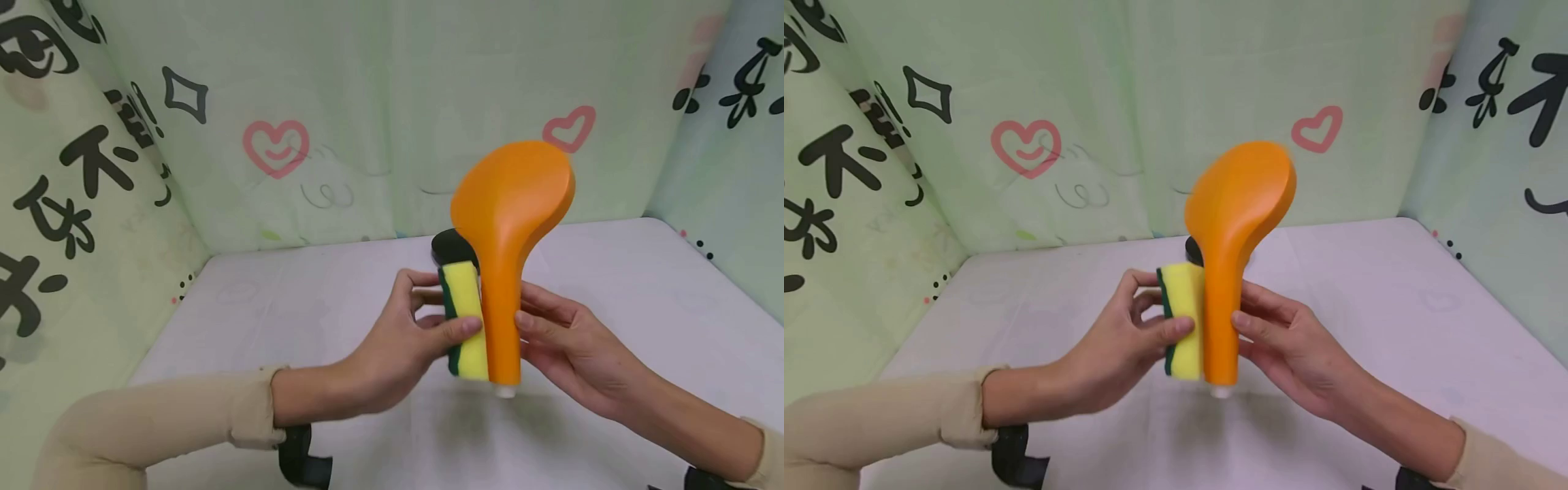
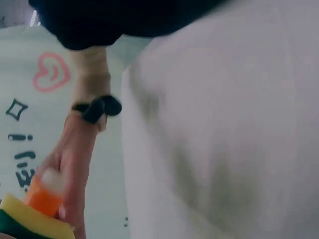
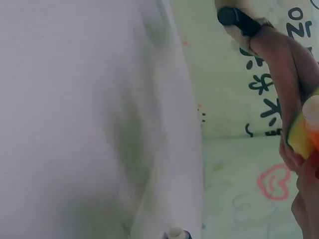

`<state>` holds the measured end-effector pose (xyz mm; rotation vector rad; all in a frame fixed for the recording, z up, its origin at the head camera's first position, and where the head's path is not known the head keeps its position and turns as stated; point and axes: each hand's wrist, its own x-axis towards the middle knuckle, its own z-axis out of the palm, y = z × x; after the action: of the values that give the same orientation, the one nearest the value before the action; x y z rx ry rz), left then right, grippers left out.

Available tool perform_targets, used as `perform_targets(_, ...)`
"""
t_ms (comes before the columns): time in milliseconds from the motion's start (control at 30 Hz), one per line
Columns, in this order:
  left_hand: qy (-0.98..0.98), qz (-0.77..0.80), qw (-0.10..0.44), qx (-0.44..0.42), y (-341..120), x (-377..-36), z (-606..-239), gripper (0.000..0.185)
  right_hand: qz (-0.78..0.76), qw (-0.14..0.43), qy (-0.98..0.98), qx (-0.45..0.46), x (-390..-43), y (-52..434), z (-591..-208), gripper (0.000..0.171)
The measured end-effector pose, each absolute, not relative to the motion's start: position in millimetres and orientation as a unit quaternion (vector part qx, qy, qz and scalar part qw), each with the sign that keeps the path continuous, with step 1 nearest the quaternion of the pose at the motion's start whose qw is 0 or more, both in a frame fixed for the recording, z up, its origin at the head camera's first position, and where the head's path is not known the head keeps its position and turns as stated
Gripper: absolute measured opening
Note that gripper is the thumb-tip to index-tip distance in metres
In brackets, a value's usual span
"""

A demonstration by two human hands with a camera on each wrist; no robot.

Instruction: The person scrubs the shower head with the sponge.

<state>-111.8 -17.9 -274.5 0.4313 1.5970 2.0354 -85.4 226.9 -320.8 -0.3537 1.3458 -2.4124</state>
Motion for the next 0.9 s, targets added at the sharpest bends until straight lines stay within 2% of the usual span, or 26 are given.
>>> perform_targets(200,0.561,0.804,0.149,0.128,-15,-176,-262,0.062,-0.81,0.2,0.515,-0.198,-77,224,-321,0.04)
perform_targets(367,0.569,0.802,0.115,0.142,-30,-227,-245,0.058,-0.789,0.237,0.506,-0.255,-75,224,-318,0.039)
perform_targets(633,0.696,0.611,0.111,0.36,-63,-266,-203,0.05,-0.773,0.289,0.494,-0.275,-79,223,-319,0.04)
perform_targets(767,0.73,0.495,0.107,0.459,-70,-263,-171,0.052,-0.769,0.308,0.495,-0.263,-79,223,-324,0.041)
perform_targets(900,0.767,0.265,0.047,0.582,-70,-238,-143,0.054,-0.77,0.335,0.485,-0.244,-79,220,-329,0.041)
